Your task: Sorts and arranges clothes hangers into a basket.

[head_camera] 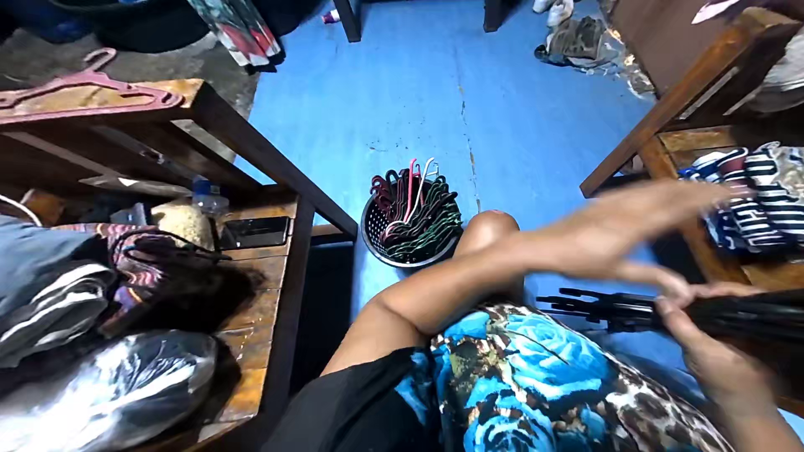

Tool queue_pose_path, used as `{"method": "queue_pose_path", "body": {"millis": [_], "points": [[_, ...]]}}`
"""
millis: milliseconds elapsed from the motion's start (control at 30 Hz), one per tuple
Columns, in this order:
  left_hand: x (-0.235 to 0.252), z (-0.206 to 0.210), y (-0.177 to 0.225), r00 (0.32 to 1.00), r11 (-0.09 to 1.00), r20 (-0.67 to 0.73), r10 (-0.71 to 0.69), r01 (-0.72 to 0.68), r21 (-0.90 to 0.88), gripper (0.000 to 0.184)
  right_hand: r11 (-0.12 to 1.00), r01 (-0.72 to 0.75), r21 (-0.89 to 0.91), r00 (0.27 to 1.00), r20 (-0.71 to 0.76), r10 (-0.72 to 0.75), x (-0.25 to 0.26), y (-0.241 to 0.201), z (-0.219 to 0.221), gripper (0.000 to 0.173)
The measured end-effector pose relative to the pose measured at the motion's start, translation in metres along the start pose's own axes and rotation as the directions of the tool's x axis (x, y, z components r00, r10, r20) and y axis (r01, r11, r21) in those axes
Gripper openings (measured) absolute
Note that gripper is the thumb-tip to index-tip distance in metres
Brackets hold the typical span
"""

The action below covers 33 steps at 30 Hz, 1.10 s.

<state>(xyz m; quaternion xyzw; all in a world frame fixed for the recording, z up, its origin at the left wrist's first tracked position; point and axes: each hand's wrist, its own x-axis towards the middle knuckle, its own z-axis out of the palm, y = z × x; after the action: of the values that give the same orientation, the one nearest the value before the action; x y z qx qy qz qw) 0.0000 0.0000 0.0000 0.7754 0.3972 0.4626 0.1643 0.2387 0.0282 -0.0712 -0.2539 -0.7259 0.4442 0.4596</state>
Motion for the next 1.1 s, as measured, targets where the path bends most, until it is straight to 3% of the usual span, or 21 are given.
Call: {"method": "queue_pose_path", "body": {"millis": [33, 67, 100, 167, 233, 267, 333, 367, 400, 467, 567, 633, 667, 733, 767, 900, 1000, 1100], "points": [[-0.013, -0.029, -0.024, 0.988, 0.985, -0.045, -0.146, 0.149, 0.09, 0.075, 1.0, 0.025, 0.002, 0.999, -0.025, -0.024, 0.002, 0.001, -0.006, 0.037], [-0.029, -0.06, -0.053, 0.932, 0.915, -0.116, -0.344, 0.36, 0.184, 0.072, 0.999, 0.035, -0.008, 0.998, -0.043, -0.035, 0.002, 0.003, -0.012, 0.037], [-0.052, -0.09, -0.087, 0.813, 0.773, -0.206, -0.545, 0.582, 0.25, 0.071, 0.999, 0.033, -0.016, 0.998, -0.056, -0.034, 0.001, 0.005, -0.019, 0.037], [-0.117, -0.14, -0.159, 0.455, 0.383, -0.399, -0.796, 0.889, 0.249, 0.074, 0.999, 0.019, -0.03, 0.998, -0.059, -0.021, 0.0, 0.009, -0.029, 0.036], [-0.195, -0.17, -0.213, 0.106, 0.049, -0.505, -0.857, 0.991, 0.124, 0.081, 0.999, 0.004, -0.042, 0.998, -0.062, -0.007, 0.0, 0.014, -0.032, 0.036], [-0.233, -0.176, -0.231, -0.02, -0.065, -0.52, -0.854, 0.995, 0.069, 0.084, 0.999, -0.003, -0.043, 0.998, -0.06, 0.001, 0.001, 0.015, -0.031, 0.036], [-0.294, -0.171, -0.26, -0.192, -0.183, -0.492, -0.849, 0.981, -0.068, 0.088, 1.0, -0.011, -0.028, 0.999, -0.049, 0.01, 0.004, 0.017, -0.027, 0.037], [-0.312, -0.164, -0.273, -0.218, -0.182, -0.461, -0.86, 0.976, -0.121, 0.086, 1.0, -0.012, -0.027, 0.999, -0.034, 0.011, 0.007, 0.017, -0.025, 0.037], [-0.316, -0.156, -0.28, -0.202, -0.16, -0.458, -0.866, 0.979, -0.129, 0.081, 0.999, -0.011, -0.032, 1.0, -0.021, 0.011, 0.01, 0.019, -0.024, 0.037], [-0.296, -0.141, -0.276, -0.102, -0.069, -0.514, -0.852, 0.994, -0.084, 0.068, 0.999, -0.022, -0.04, 1.0, -0.006, 0.022, 0.013, 0.022, -0.021, 0.038], [-0.253, -0.117, -0.255, 0.156, 0.116, -0.511, -0.845, 0.987, 0.11, 0.05, 0.998, -0.034, -0.048, 0.999, 0.018, 0.035, 0.018, 0.028, -0.019, 0.038], [-0.245, -0.093, -0.251, 0.345, 0.274, -0.355, -0.869, 0.933, 0.235, 0.057, 0.998, -0.041, -0.046, 0.999, 0.026, 0.042, 0.021, 0.032, -0.018, 0.038], [-0.251, -0.079, -0.255, 0.36, 0.292, -0.251, -0.899, 0.918, 0.27, 0.065, 0.998, -0.046, -0.043, 0.998, 0.03, 0.047, 0.021, 0.033, -0.017, 0.038], [-0.268, -0.061, -0.267, 0.243, 0.199, -0.12, -0.962, 0.933, 0.299, 0.066, 0.998, -0.051, -0.032, 0.998, 0.031, 0.052, 0.021, 0.034, -0.015, 0.038], [-0.273, -0.059, -0.269, 0.215, 0.175, -0.107, -0.971, 0.937, 0.301, 0.064, 0.998, -0.053, -0.029, 0.998, 0.034, 0.054, 0.022, 0.034, -0.015, 0.038], [-0.269, -0.061, -0.264, 0.263, 0.225, -0.16, -0.952, 0.949, 0.223, 0.065, 0.997, -0.065, -0.04, 0.997, 0.039, 0.067, 0.018, 0.037, -0.021, 0.039], [-0.274, -0.073, -0.275, 0.213, 0.208, -0.12, -0.97, 0.977, 0.048, 0.084, 0.995, -0.078, -0.056, 0.996, 0.044, 0.08, 0.017, 0.04, -0.023, 0.039], [-0.285, -0.075, -0.29, 0.173, 0.162, -0.149, -0.974, 0.983, 0.082, 0.082, 0.995, -0.078, -0.058, 0.996, 0.049, 0.081, 0.016, 0.034, -0.024, 0.039]]}}
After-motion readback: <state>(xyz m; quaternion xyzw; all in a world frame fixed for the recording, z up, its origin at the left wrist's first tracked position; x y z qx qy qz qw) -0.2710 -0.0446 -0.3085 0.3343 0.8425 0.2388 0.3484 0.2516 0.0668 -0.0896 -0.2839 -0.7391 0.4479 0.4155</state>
